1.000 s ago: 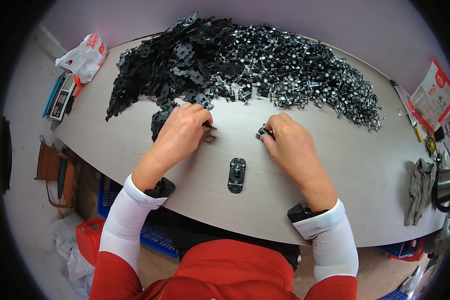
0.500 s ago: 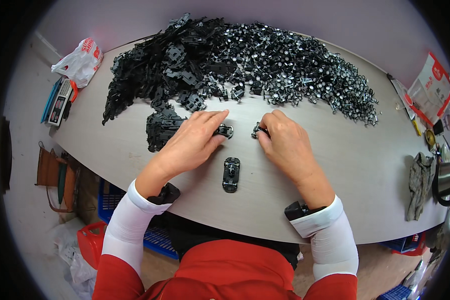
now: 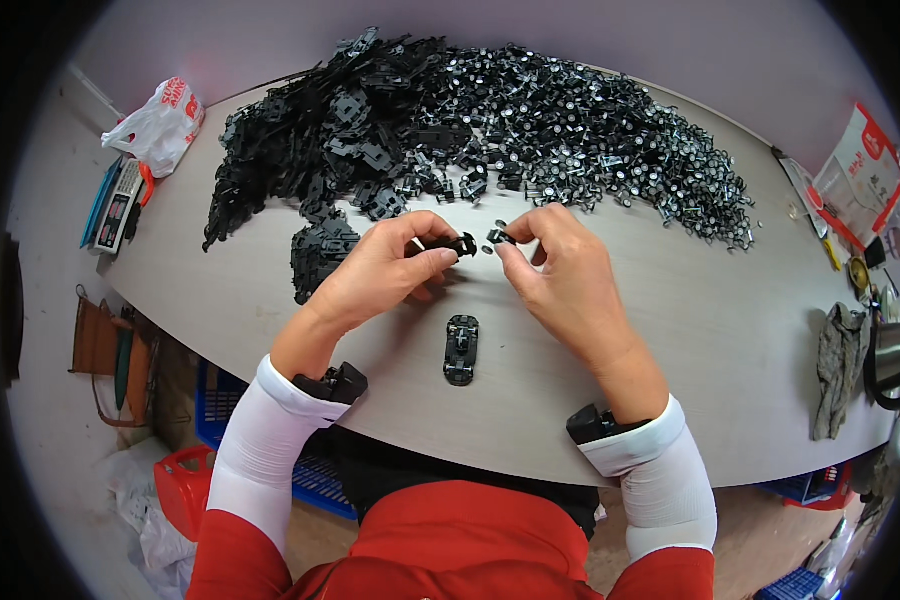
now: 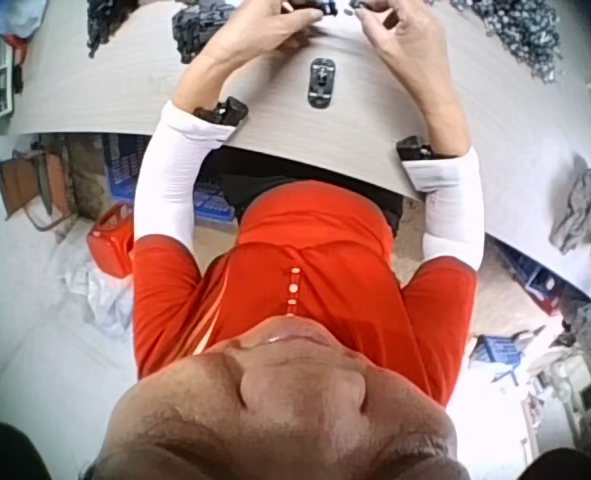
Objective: Assembling small black plastic components by inserting metal pins.
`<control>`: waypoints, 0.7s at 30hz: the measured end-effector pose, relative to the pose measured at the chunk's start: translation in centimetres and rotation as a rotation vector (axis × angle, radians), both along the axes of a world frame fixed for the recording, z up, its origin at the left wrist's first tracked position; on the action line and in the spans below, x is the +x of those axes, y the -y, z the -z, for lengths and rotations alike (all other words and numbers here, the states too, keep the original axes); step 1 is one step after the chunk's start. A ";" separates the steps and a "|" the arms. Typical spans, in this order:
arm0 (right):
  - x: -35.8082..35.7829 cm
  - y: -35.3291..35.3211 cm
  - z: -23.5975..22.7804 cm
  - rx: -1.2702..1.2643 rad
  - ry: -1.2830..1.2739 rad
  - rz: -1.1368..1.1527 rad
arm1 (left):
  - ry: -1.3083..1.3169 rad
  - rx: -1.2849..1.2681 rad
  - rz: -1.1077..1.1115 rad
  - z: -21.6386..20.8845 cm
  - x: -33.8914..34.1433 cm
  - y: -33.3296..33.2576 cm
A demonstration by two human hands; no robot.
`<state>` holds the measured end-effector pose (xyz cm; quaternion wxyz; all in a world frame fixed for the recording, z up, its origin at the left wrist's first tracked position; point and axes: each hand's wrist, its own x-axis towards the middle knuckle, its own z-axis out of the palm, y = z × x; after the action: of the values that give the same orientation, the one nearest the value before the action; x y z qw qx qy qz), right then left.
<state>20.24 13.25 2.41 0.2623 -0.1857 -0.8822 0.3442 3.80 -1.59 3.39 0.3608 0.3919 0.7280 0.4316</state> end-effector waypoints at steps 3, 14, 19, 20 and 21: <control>-0.3 0.3 0.5 -0.131 -0.115 -0.045 | 0.173 0.041 0.042 0.2 0.5 -0.8; -0.8 -0.2 1.8 -0.270 -0.105 0.055 | 0.683 0.302 -0.066 2.7 0.7 -1.8; -1.2 -0.2 2.1 -0.325 -0.134 0.118 | 0.720 0.444 -0.087 3.7 1.7 -2.1; -1.2 -0.1 2.0 -0.294 -0.130 0.095 | 0.728 0.434 -0.117 3.7 1.7 -2.1; -1.1 0.0 1.9 -0.262 -0.125 0.072 | 0.735 0.424 -0.147 3.7 1.6 -2.2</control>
<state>19.11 13.26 0.51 0.3023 -0.2280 -0.8044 0.4578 5.39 0.59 -0.27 0.4760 0.2247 0.4719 0.7073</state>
